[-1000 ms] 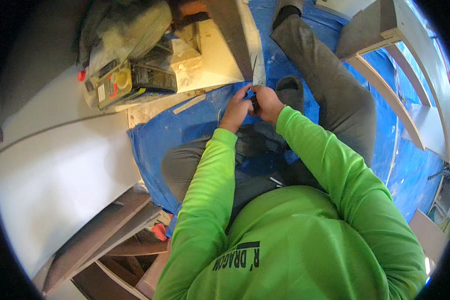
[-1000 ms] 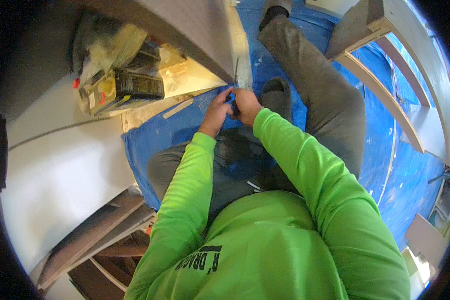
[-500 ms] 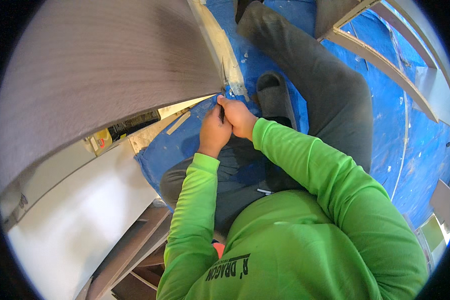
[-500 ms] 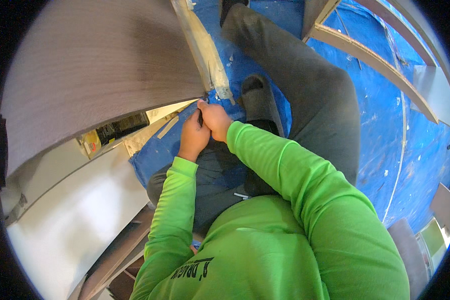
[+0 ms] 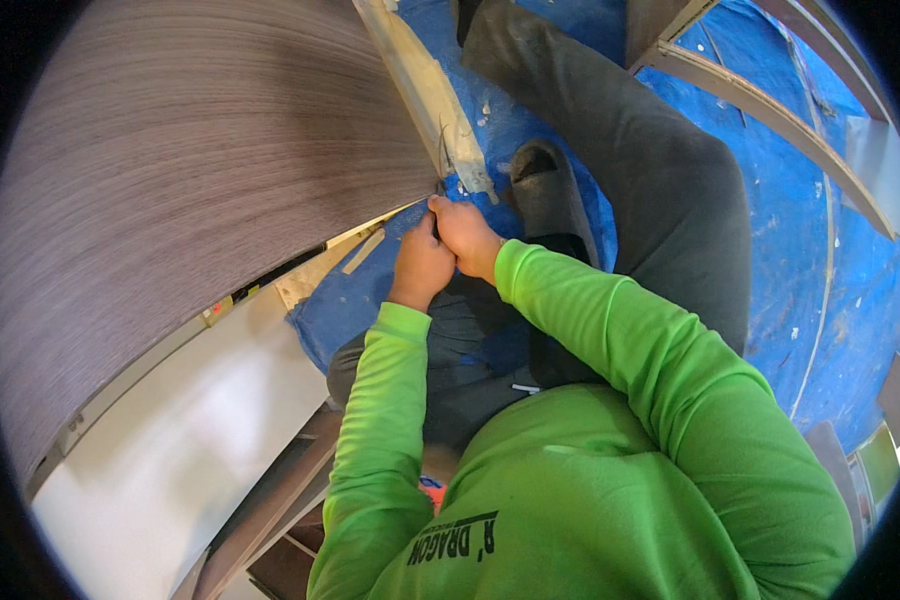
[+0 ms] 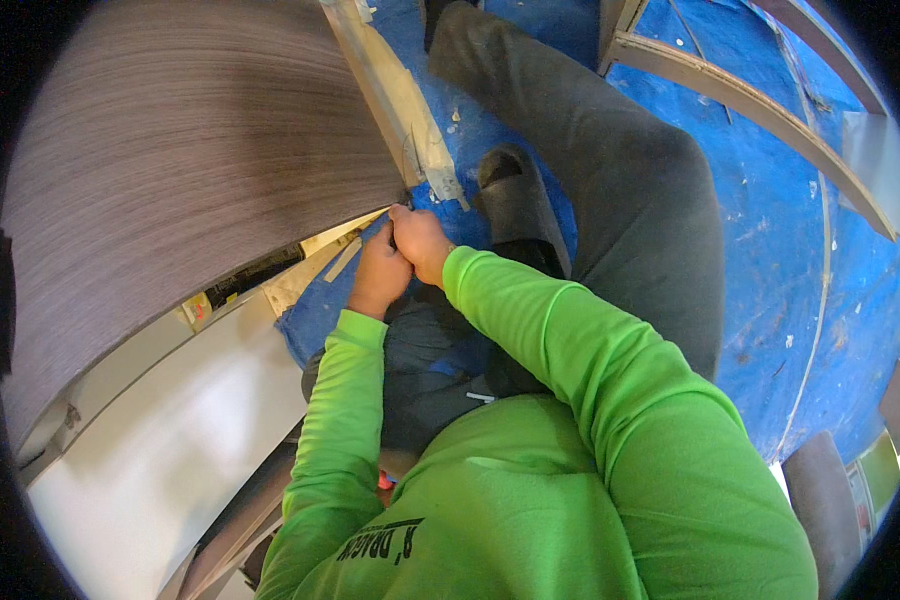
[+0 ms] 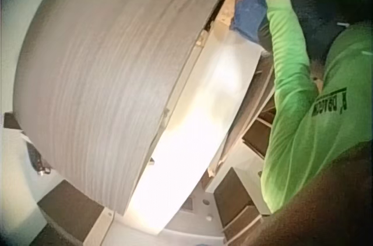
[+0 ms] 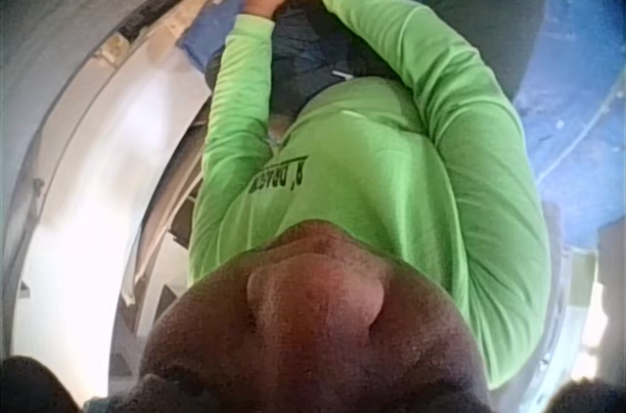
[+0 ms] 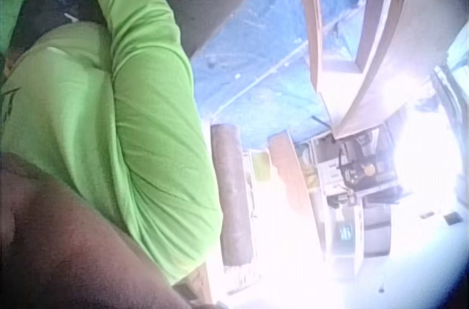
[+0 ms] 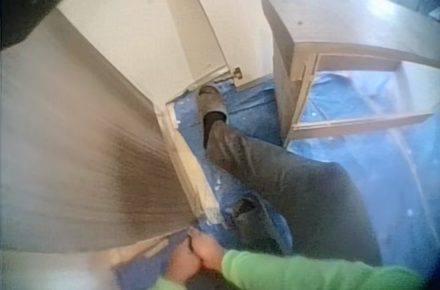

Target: The person sits on a blue tarp and assembles a wooden cabinet. They use a hammer to tap nails into the cabinet frame and use a small tool to adjust or secure parts of the assembly.

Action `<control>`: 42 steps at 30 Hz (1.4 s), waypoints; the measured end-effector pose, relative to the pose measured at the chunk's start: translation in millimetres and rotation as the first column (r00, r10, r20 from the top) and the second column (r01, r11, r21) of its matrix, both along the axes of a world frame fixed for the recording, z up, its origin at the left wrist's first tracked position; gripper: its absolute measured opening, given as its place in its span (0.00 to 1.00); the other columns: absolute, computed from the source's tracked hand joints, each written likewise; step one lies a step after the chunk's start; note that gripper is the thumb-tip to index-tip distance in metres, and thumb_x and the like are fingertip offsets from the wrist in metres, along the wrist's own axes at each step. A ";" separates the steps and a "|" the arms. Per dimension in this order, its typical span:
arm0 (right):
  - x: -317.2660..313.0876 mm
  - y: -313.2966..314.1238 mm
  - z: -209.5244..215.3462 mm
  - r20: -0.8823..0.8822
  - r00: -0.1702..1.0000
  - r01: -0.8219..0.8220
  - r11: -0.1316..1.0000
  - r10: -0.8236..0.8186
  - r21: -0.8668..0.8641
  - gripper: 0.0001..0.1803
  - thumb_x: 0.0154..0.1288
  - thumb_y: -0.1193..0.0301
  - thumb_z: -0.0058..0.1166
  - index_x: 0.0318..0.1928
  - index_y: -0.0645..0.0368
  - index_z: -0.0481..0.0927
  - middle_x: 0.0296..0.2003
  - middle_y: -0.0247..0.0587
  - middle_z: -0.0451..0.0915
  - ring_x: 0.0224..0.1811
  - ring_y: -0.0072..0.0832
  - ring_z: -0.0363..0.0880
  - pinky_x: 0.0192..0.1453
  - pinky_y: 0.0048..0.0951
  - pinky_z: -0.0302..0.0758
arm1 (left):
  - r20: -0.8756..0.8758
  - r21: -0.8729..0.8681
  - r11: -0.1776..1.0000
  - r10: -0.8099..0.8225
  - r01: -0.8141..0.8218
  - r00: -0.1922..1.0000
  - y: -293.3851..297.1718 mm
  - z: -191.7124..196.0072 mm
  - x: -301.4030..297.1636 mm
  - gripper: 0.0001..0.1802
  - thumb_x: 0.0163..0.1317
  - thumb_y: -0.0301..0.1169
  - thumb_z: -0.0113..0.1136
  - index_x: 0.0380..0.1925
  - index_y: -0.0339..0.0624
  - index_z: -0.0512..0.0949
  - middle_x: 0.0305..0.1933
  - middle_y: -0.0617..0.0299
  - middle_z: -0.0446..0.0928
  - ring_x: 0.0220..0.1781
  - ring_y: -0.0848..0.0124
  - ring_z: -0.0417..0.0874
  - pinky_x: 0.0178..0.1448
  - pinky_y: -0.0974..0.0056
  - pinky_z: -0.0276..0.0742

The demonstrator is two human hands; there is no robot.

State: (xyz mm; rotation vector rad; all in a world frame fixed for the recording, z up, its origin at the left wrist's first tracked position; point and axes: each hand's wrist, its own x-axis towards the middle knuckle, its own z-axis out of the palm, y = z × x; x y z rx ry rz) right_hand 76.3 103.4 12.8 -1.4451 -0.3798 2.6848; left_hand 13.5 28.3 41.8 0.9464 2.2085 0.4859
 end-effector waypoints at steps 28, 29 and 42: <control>26.5 56.5 -7.1 0.283 0.958 -0.144 0.918 0.036 0.369 0.20 0.71 0.56 0.42 0.41 0.63 0.75 0.24 0.42 0.69 0.17 0.32 0.69 0.17 0.36 0.66 | 0.516 0.141 0.739 0.513 -0.659 0.686 4.2 -71.0 -3.7 0.18 0.67 0.33 0.61 0.51 0.31 0.77 0.39 0.64 0.81 0.37 0.76 0.78 0.41 0.69 0.72; 29.1 59.9 -0.2 0.271 0.958 -0.218 0.846 0.091 0.487 0.19 0.72 0.58 0.42 0.42 0.63 0.75 0.25 0.44 0.70 0.18 0.33 0.71 0.17 0.35 0.66 | 0.502 0.183 0.725 0.512 -0.664 0.697 5.3 -87.5 -4.5 0.16 0.67 0.33 0.61 0.49 0.32 0.78 0.37 0.64 0.81 0.37 0.76 0.78 0.41 0.70 0.72; 124.8 134.3 107.4 0.173 0.958 -0.285 0.775 0.227 0.564 0.15 0.72 0.56 0.52 0.45 0.54 0.77 0.21 0.23 0.62 0.19 0.17 0.61 0.20 0.23 0.60 | 0.350 0.395 0.613 0.588 -0.684 0.729 19.2 -140.5 12.2 0.11 0.67 0.34 0.64 0.33 0.36 0.80 0.27 0.62 0.81 0.29 0.75 0.79 0.36 0.70 0.74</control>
